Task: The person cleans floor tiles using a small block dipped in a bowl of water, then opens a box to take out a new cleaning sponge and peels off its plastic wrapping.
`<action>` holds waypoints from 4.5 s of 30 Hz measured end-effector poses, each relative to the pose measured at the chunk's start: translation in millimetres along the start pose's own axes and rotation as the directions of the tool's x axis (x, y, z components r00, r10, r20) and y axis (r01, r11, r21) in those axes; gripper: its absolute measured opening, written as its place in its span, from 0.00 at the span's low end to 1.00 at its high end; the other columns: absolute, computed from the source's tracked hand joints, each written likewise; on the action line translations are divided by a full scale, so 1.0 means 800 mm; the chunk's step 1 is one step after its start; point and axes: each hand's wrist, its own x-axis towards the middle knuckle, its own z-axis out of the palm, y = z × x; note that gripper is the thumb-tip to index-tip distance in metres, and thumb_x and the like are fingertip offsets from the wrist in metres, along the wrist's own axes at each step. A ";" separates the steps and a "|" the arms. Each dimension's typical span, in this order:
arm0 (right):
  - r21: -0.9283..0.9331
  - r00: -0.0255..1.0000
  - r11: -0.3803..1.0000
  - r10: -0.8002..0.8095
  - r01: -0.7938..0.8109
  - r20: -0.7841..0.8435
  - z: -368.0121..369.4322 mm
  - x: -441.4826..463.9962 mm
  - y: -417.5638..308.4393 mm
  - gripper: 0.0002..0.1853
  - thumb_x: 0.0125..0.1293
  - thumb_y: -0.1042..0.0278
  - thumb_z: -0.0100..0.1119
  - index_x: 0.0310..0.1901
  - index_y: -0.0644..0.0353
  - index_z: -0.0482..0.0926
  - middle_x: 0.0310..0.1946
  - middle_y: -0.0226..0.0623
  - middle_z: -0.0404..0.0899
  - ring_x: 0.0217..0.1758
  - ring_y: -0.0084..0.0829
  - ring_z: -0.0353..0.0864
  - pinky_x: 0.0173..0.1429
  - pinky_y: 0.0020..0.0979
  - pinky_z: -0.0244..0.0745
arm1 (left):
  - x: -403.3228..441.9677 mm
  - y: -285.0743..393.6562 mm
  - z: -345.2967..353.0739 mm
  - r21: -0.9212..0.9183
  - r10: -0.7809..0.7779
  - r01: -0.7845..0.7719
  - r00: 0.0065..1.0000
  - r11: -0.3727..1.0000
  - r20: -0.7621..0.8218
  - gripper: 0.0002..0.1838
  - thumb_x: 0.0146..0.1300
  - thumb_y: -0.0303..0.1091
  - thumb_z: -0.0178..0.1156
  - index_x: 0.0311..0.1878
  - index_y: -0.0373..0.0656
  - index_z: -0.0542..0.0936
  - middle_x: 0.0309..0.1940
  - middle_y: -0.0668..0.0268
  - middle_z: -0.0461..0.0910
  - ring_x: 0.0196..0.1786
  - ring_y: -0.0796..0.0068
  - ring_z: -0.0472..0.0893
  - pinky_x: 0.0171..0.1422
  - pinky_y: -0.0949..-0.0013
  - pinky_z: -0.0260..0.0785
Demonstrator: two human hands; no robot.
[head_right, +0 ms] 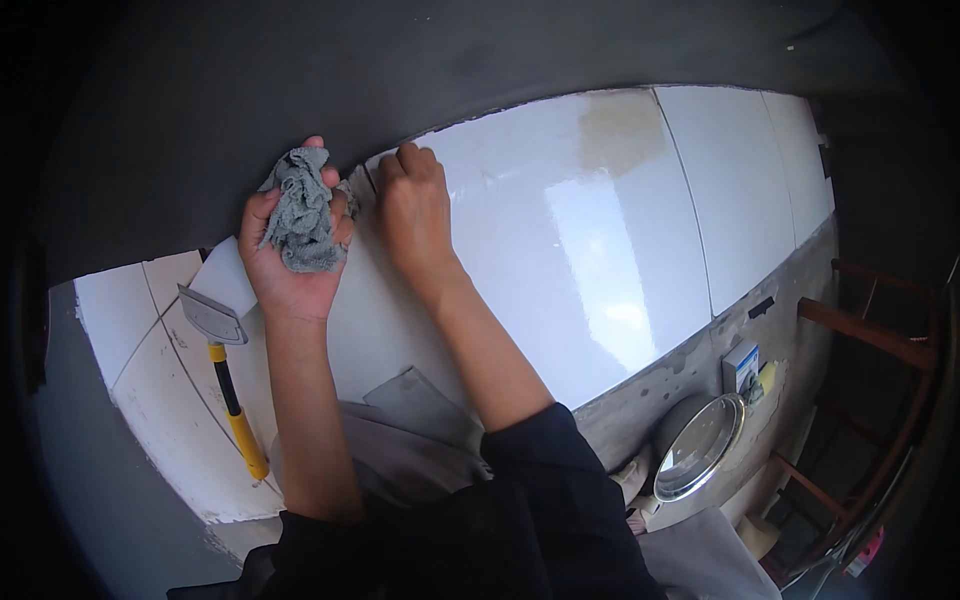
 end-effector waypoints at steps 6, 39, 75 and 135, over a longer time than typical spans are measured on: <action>-0.002 0.999 1.000 -0.020 0.020 0.038 -0.023 -0.022 -0.006 0.07 0.46 0.86 0.60 0.26 0.64 0.77 0.29 0.43 0.73 0.37 0.45 0.74 0.42 0.41 0.73 | -0.001 0.000 -0.001 -0.014 -0.008 0.007 1.000 1.000 -0.022 0.29 0.61 0.41 0.51 0.63 0.35 0.70 0.41 0.57 0.79 0.28 0.72 0.70 0.29 0.73 0.61; -0.066 0.999 0.997 0.029 -0.027 0.030 -0.012 -0.028 -0.022 0.09 0.41 0.81 0.61 0.28 0.65 0.75 0.30 0.44 0.72 0.40 0.44 0.73 0.48 0.39 0.70 | 0.000 -0.001 -0.001 -0.052 0.007 -0.006 1.000 0.999 0.012 0.27 0.60 0.41 0.51 0.60 0.34 0.74 0.38 0.55 0.82 0.28 0.75 0.73 0.29 0.75 0.63; 0.068 0.969 0.971 0.222 -0.230 0.107 -0.032 0.020 0.001 0.09 0.55 0.82 0.61 0.37 0.62 0.83 0.39 0.38 0.81 0.37 0.35 0.82 0.44 0.34 0.77 | -0.012 0.022 0.026 0.076 0.078 -0.060 0.965 0.995 -0.250 0.30 0.61 0.41 0.50 0.62 0.31 0.71 0.39 0.56 0.80 0.28 0.73 0.72 0.28 0.74 0.64; 0.160 0.945 0.933 0.326 -0.323 0.007 0.000 0.023 -0.026 0.04 0.55 0.77 0.59 0.32 0.66 0.82 0.32 0.45 0.77 0.42 0.45 0.76 0.49 0.42 0.72 | -0.012 0.026 0.024 0.040 0.076 -0.069 0.972 0.997 -0.223 0.31 0.60 0.42 0.51 0.63 0.30 0.70 0.39 0.55 0.80 0.28 0.71 0.72 0.28 0.73 0.64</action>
